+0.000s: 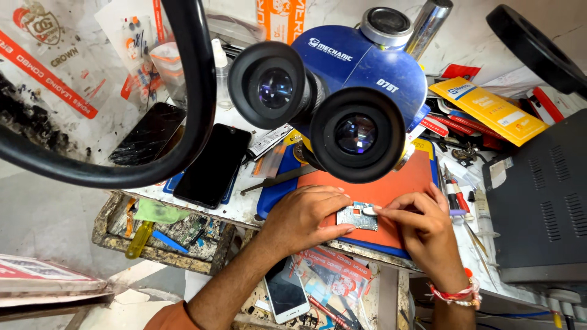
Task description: The person cleans a small circuit board by hand using a toothbrush and a cotton swab. They brush the surface of the board and then wipe components with the swab while the board rests on a workbench.
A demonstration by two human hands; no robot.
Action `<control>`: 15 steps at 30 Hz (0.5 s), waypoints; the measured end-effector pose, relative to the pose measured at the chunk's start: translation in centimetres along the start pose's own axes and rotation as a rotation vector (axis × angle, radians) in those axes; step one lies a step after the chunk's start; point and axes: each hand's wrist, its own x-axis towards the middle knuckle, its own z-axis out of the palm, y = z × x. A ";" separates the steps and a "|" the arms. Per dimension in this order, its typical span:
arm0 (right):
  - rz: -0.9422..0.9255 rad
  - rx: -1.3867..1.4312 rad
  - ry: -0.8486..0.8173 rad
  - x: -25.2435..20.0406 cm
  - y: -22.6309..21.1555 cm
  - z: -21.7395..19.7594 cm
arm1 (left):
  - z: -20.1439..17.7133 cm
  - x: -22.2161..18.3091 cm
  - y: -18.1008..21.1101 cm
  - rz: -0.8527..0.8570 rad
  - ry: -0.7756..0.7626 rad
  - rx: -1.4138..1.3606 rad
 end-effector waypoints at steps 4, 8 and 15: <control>-0.102 0.074 -0.062 0.0 0.0 0.0 | -0.1 -0.1 0.0 0.010 0.005 0.017; -0.045 0.037 -0.038 -0.1 0.0 -0.1 | -0.1 0.1 0.1 -0.010 -0.013 0.005; -0.025 0.005 -0.007 -0.2 -0.3 -0.2 | -0.1 0.1 0.3 -0.012 -0.004 0.006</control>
